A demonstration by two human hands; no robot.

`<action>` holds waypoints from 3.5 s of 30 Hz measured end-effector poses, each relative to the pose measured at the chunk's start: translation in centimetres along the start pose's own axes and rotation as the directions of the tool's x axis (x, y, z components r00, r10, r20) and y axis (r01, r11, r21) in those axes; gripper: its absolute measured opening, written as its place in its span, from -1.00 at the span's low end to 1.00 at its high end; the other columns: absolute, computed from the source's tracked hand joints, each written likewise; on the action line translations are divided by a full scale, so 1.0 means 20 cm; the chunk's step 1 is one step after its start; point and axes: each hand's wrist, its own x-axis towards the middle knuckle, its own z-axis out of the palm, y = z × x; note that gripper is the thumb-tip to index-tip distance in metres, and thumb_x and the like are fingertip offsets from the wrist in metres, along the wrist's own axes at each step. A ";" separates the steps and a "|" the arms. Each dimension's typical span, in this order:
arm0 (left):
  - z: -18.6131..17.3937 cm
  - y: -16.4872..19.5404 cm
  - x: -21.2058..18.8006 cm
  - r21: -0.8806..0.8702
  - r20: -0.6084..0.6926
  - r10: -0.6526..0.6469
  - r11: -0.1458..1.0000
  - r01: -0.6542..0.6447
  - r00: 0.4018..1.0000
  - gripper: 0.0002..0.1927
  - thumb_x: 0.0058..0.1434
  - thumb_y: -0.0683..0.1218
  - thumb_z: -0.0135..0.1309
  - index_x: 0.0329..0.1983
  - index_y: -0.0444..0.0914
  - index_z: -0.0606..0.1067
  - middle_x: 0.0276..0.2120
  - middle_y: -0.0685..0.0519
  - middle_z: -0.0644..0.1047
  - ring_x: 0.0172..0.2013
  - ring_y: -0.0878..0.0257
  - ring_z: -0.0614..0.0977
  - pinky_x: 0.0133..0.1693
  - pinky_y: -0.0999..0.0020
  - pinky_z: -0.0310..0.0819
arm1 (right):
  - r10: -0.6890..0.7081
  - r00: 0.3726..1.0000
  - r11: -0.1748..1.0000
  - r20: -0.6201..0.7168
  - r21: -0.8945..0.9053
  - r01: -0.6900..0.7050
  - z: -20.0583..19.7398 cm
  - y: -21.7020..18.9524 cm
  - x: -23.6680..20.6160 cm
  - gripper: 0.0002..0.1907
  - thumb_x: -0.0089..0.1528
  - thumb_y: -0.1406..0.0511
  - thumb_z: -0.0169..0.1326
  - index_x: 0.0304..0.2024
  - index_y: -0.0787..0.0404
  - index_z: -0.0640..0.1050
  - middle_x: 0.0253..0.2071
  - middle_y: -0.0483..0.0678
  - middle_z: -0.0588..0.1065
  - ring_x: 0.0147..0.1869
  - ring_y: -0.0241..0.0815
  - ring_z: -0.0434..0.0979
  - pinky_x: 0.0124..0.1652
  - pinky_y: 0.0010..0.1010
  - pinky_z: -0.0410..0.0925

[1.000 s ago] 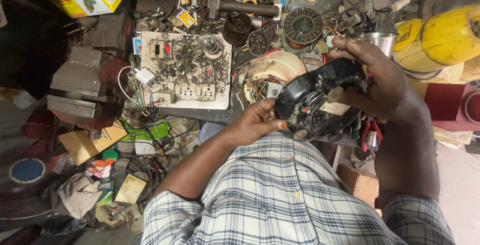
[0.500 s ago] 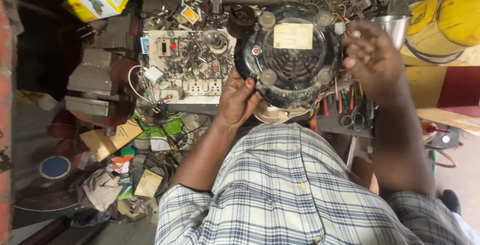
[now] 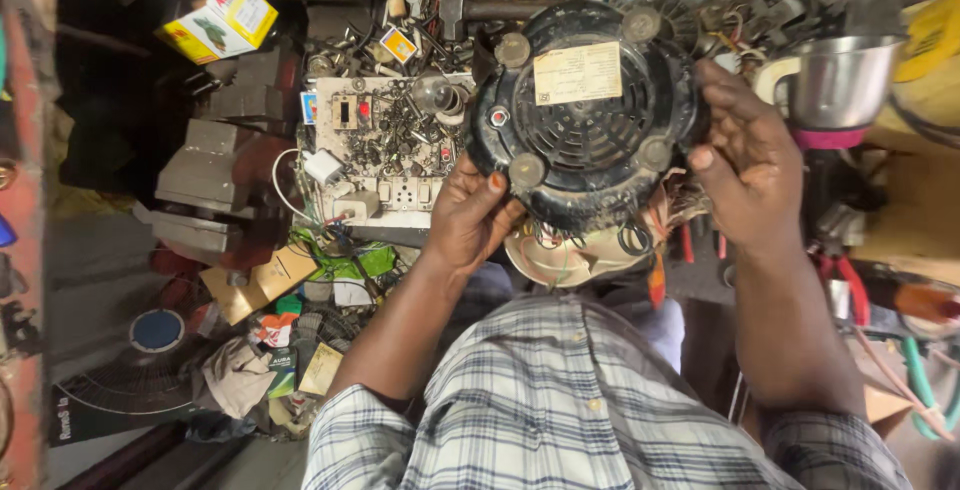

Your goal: The person is repairing an electrical appliance, likely a fan motor. They manipulate wires inside a plastic housing, then attach a black motor casing to the housing, aligning and pressing the parts together.

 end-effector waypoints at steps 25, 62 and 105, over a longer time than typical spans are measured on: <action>-0.30 -0.10 -0.39 0.032 0.303 0.301 0.945 -0.325 0.904 -0.74 0.44 0.01 0.09 0.05 -0.25 0.49 -0.10 0.01 0.62 -0.15 0.23 0.67 -0.21 0.36 0.62 | -0.185 0.978 0.981 -0.100 -0.071 0.178 0.38 0.31 -0.80 -0.43 0.44 0.20 0.15 0.40 0.30 0.33 0.18 -0.01 0.47 0.14 -0.22 0.49 0.17 -0.35 0.40; -0.38 -0.26 -0.39 0.029 0.347 0.403 0.898 -0.440 0.847 -0.58 0.52 -0.05 0.02 0.38 -0.24 0.33 0.20 0.01 0.53 0.16 0.15 0.61 0.21 0.12 0.55 | -0.457 0.879 0.681 -0.134 -0.689 0.249 0.38 0.65 -1.15 -0.37 0.31 0.16 0.27 0.36 0.19 0.38 0.43 0.12 0.30 0.58 0.02 0.25 0.51 -0.20 0.14; -0.29 -0.16 -0.55 0.974 0.225 0.183 -0.003 -0.228 0.957 -0.68 0.22 0.00 0.31 -0.46 -0.31 0.51 -0.60 0.19 0.51 -0.56 0.49 0.41 -0.53 0.48 0.31 | -0.264 0.962 0.956 0.075 -0.111 0.271 0.05 0.59 -0.79 -0.13 0.39 0.05 0.26 0.52 0.36 0.17 0.53 0.08 0.22 0.60 -0.11 0.22 0.57 -0.28 0.11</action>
